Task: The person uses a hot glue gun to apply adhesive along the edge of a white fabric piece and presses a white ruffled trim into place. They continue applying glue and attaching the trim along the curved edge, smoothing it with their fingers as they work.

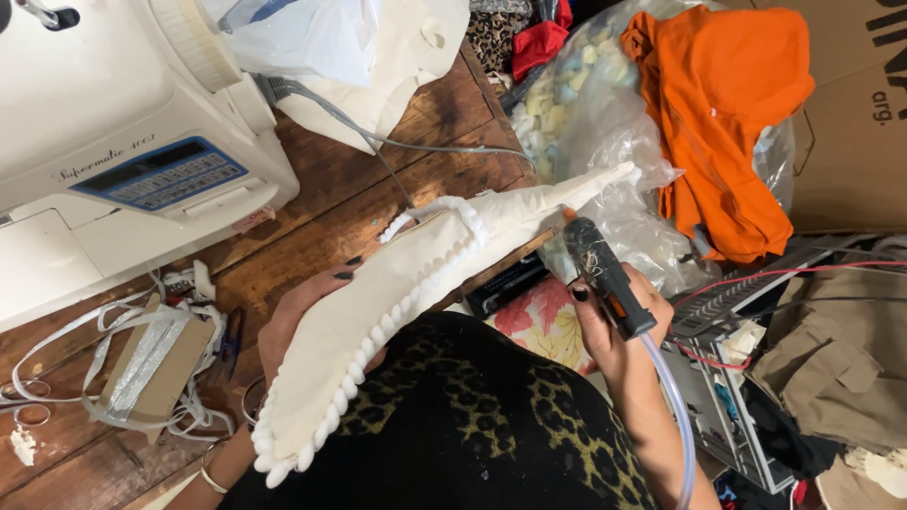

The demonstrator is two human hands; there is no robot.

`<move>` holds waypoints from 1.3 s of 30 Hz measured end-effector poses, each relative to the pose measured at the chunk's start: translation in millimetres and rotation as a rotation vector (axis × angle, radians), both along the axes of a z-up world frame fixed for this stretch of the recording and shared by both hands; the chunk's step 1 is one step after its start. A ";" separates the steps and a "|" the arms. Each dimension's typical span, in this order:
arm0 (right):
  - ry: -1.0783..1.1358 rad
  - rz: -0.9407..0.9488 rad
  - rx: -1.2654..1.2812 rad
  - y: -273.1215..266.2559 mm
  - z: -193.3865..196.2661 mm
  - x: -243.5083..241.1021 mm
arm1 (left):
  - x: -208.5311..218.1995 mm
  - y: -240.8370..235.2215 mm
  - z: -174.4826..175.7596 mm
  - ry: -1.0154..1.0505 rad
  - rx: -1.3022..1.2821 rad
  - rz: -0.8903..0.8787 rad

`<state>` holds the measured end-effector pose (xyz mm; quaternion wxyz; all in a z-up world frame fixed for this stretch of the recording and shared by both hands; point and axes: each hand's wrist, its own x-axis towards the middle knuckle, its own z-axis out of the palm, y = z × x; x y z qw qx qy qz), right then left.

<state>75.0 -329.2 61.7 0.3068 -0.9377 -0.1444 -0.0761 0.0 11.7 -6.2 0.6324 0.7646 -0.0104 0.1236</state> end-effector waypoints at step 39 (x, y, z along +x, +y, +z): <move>-0.086 -0.041 -0.132 -14.8 15.5 17.6 | 0.8 -4.6 23.6 0.102 -0.058 0.061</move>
